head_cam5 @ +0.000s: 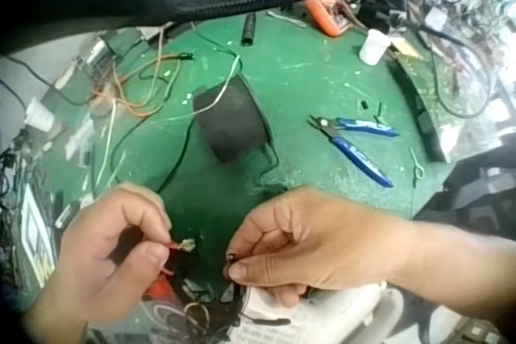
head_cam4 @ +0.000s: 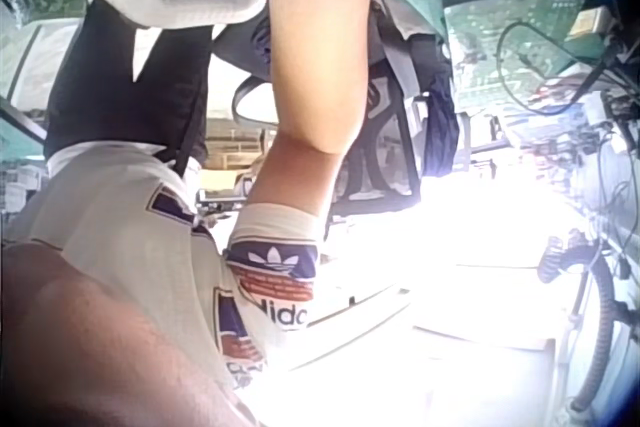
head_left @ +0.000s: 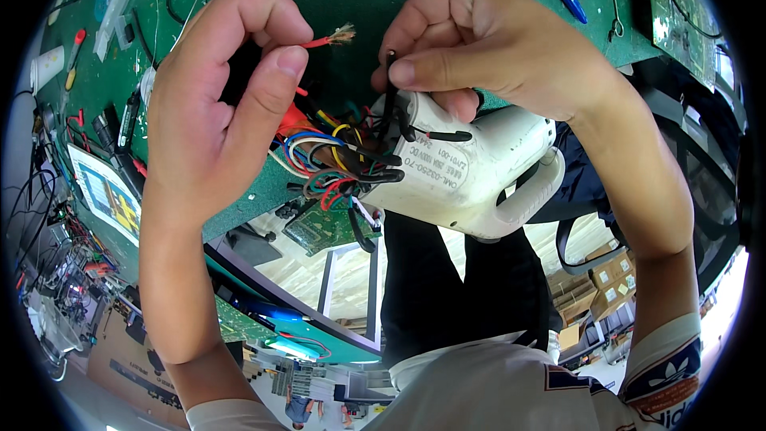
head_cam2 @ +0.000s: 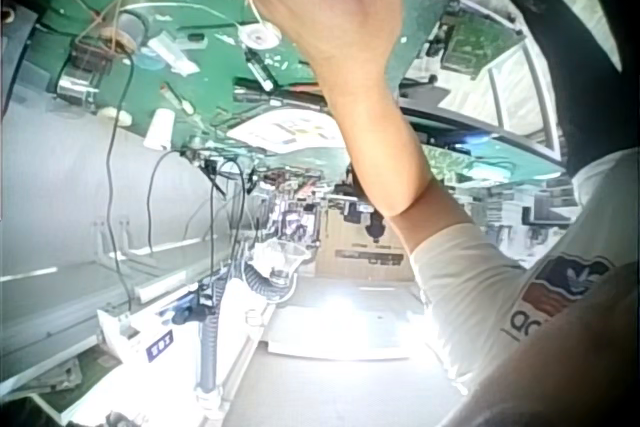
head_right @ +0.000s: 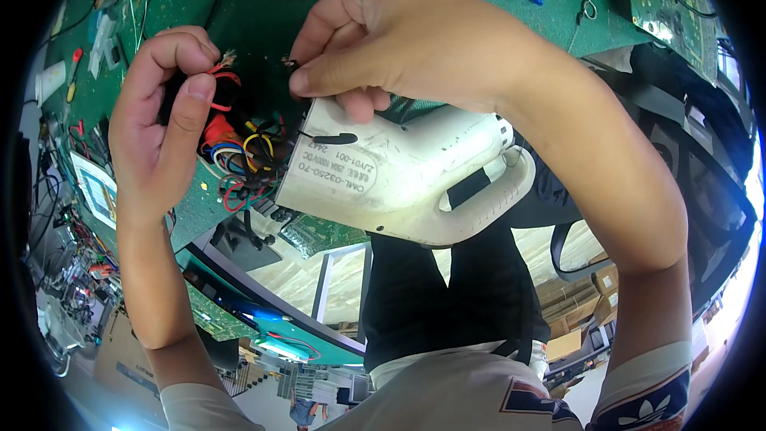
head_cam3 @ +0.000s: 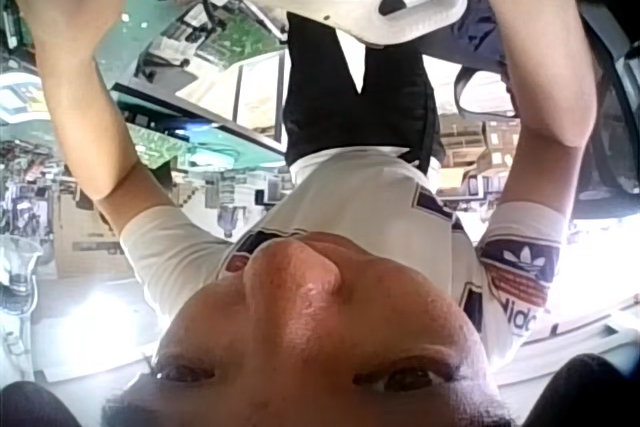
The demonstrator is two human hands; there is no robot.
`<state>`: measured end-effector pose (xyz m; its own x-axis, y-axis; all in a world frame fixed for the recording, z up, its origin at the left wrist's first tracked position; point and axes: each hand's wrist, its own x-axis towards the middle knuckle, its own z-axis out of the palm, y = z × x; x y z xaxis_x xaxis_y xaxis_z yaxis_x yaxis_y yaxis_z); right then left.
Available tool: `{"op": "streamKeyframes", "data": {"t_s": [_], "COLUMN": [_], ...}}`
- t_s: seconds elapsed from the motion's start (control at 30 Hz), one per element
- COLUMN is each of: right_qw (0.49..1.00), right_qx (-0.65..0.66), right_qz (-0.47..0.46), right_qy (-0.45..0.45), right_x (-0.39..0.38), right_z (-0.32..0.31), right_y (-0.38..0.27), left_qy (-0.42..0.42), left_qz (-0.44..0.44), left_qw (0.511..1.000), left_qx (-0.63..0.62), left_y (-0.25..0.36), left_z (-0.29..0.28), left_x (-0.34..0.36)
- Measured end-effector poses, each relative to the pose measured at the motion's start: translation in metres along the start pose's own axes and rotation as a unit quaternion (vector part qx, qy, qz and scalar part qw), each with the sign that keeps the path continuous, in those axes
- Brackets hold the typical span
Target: The person solders several wires onto a white electrical component using a soldering iron on a repair bench.
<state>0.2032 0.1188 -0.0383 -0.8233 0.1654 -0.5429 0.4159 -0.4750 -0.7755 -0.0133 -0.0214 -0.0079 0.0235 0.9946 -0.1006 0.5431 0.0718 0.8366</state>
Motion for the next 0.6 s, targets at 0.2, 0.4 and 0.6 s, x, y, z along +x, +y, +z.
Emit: {"op": "streamKeyframes", "data": {"t_s": [0.2,0.4,0.6], "right_qw": [0.991,0.98,0.982], "right_qx": [-0.131,-0.197,-0.179], "right_qz": [0.013,0.041,0.062], "right_qy": [0.029,0.013,-0.011], "right_x": [0.006,0.011,0.013], "right_z": [0.009,0.013,0.009], "right_y": [-0.009,-0.017,-0.019], "left_qy": [0.0,0.003,0.011], "left_qz": [0.004,0.024,0.015], "left_qw": [1.0,1.0,0.999], "left_qx": [0.005,0.014,0.033], "left_y": [0.0,-0.002,0.006], "left_z": [0.0,0.0,0.0], "left_x": [0.001,0.0,0.002]}}
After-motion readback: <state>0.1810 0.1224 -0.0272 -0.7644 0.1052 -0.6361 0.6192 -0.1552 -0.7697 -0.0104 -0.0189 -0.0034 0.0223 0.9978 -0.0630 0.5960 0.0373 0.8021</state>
